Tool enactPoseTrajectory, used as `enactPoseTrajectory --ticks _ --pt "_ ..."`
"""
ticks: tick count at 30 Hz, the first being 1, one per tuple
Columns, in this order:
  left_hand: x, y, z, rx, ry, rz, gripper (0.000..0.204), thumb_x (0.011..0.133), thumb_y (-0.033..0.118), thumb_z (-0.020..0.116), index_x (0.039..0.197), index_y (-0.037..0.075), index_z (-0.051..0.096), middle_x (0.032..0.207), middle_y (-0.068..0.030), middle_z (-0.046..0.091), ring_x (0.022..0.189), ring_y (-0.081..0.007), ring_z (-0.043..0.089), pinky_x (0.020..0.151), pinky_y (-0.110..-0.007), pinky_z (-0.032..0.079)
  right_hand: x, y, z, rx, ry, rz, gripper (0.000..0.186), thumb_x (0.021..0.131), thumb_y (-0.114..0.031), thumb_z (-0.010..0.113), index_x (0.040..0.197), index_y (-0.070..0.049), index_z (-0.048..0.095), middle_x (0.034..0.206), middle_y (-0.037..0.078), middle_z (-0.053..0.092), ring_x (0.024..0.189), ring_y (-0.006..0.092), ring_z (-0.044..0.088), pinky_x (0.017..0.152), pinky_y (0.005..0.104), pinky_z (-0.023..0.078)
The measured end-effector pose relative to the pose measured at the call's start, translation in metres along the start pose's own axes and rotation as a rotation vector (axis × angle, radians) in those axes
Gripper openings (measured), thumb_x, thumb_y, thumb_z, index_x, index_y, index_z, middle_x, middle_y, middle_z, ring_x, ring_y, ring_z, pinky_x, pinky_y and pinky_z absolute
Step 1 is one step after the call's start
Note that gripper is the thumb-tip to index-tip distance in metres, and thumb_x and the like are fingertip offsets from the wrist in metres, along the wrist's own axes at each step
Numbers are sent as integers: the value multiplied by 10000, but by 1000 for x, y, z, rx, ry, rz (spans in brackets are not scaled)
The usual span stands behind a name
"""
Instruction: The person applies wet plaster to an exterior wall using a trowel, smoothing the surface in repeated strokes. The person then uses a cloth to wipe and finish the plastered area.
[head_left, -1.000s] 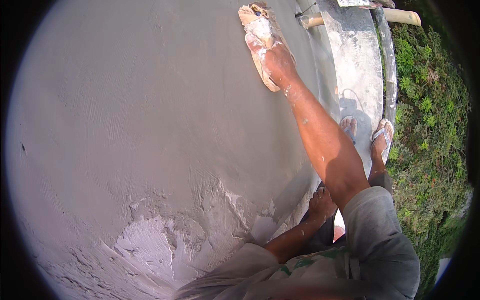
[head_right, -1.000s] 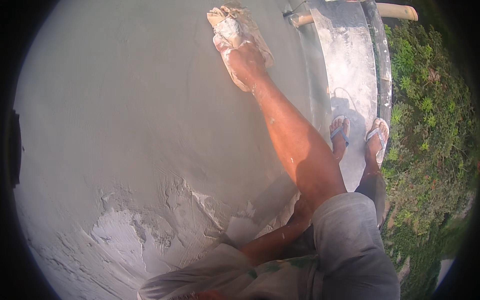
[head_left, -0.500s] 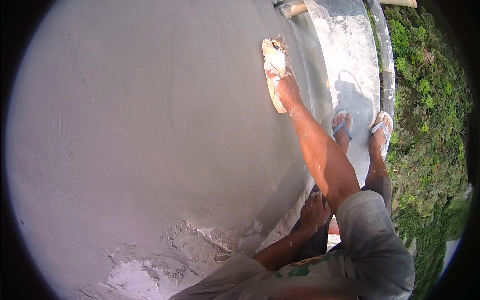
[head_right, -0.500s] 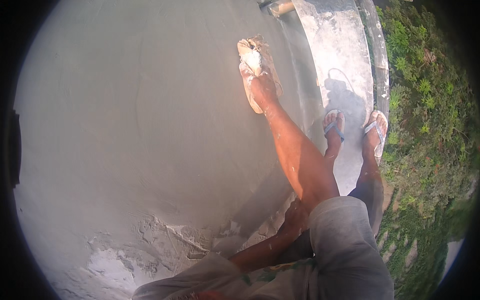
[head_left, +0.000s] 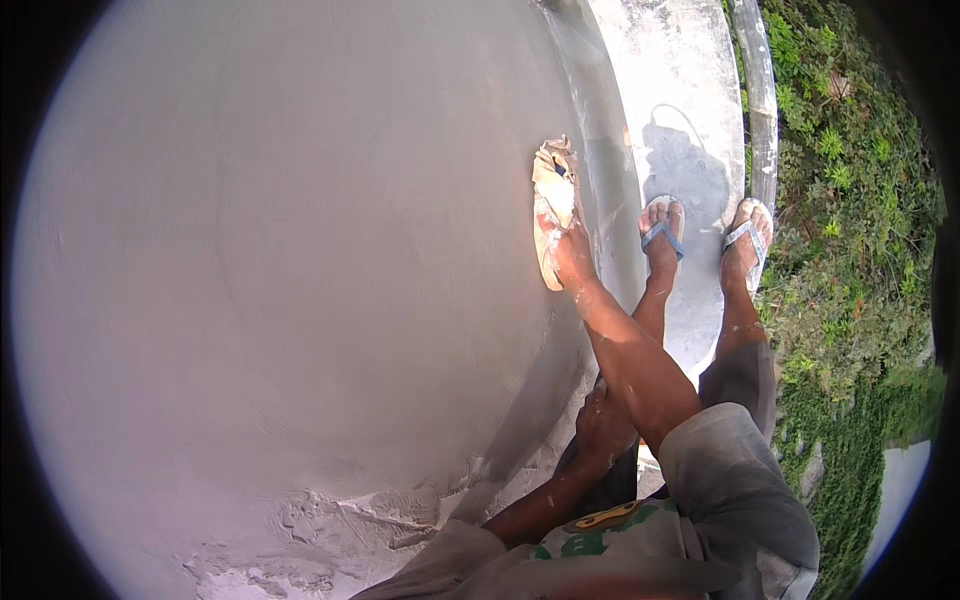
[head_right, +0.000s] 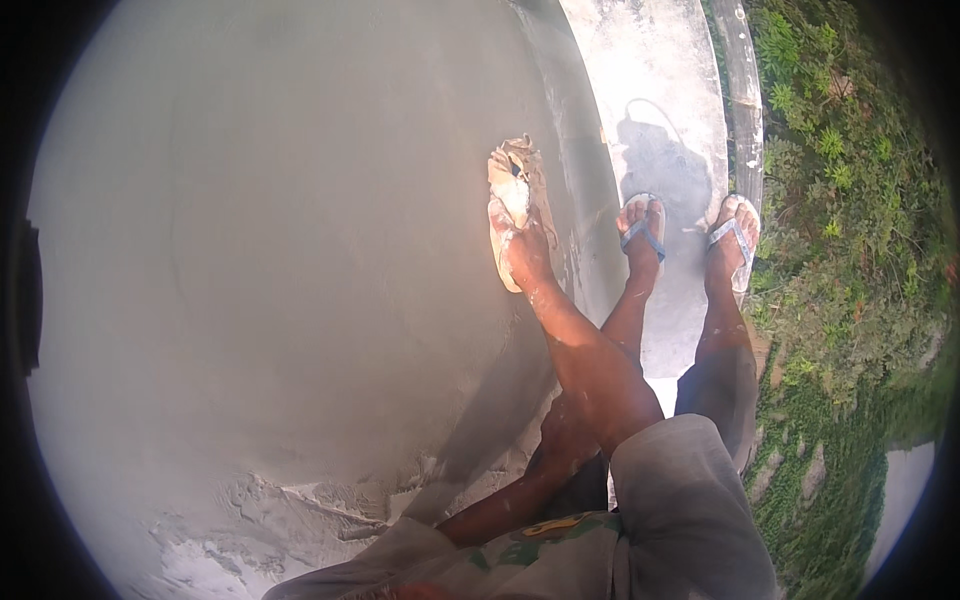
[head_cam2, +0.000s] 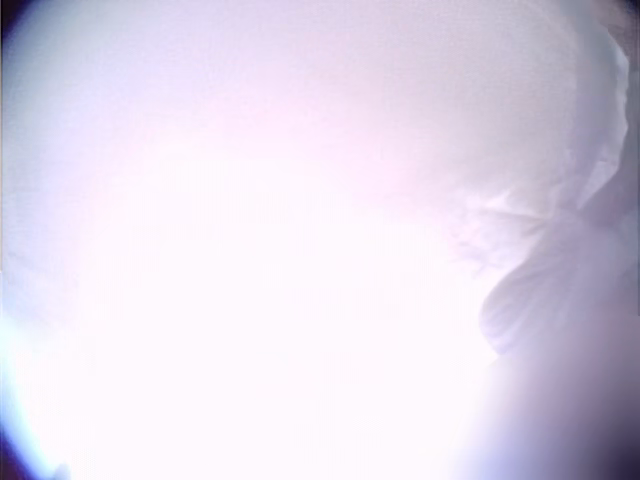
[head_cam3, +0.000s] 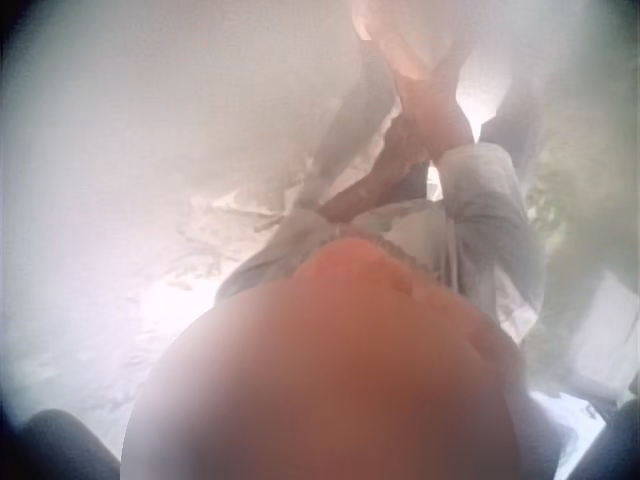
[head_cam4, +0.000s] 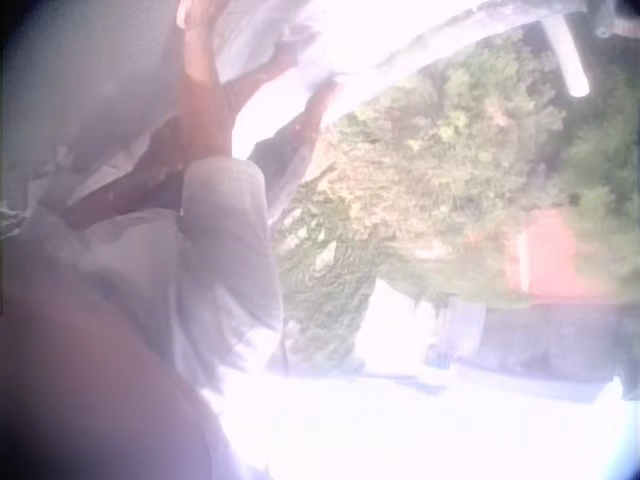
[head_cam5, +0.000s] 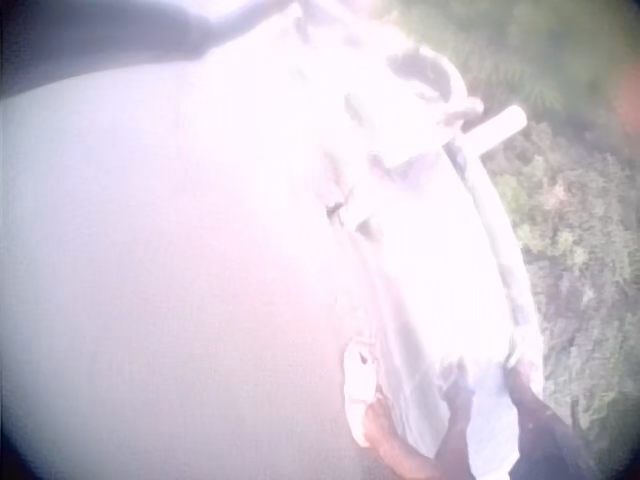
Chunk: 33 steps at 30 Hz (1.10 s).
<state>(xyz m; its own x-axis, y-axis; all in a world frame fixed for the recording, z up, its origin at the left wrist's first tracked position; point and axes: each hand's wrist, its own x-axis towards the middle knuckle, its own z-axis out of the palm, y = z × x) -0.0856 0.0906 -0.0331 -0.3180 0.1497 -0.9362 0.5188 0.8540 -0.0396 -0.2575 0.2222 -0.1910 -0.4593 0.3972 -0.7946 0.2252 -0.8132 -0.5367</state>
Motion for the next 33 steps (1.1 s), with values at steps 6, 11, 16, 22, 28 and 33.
enactPoseTrajectory --ticks 6,11,16,22,28,33 --pt "-7 3 8 -394 266 7 410 910 368 590 1174 56 620 1179 -184 611 1069 -367 587 944 -443 469 -119 -46 30 -484 -133 -628 455 940 -292 564 1350 -98 523 1517 162 302 1365 333 332 1036 545 284" --pt "2 1 -7 -171 197 -95 522 920 454 537 1244 47 587 1277 -201 566 1176 -370 546 988 -470 436 103 -1 -5 212 -44 67 527 876 -371 638 1194 44 578 1132 176 627 1039 274 577 911 367 432" --pt "3 10 -23 -84 115 -124 584 863 480 594 1213 13 579 1260 -222 568 1151 -387 553 976 -481 439 4 84 -33 149 141 248 483 941 -323 553 1277 24 537 1193 155 613 1103 249 576 959 352 414" --pt "9 7 -26 -54 97 -100 503 880 365 578 1232 5 563 1238 -234 578 1127 -389 562 974 -477 436 8 38 -2 -575 29 -759 417 961 -270 533 1305 -35 534 1327 147 514 1269 226 442 898 401 424" --pt "19 7 -44 -216 211 -138 446 921 222 507 1305 -6 499 1276 -245 548 1203 -398 509 1038 -475 382 100 107 -48 84 142 294 607 919 -396 598 1338 18 450 1143 146 627 1048 257 604 911 353 450" --pt "13 10 -46 -300 258 -317 471 910 204 503 1311 -43 483 1257 -276 543 1181 -425 514 1041 -487 365 -28 66 -25 268 -52 -197 455 947 -261 563 1339 -47 478 1433 155 410 1311 233 414 977 442 423"
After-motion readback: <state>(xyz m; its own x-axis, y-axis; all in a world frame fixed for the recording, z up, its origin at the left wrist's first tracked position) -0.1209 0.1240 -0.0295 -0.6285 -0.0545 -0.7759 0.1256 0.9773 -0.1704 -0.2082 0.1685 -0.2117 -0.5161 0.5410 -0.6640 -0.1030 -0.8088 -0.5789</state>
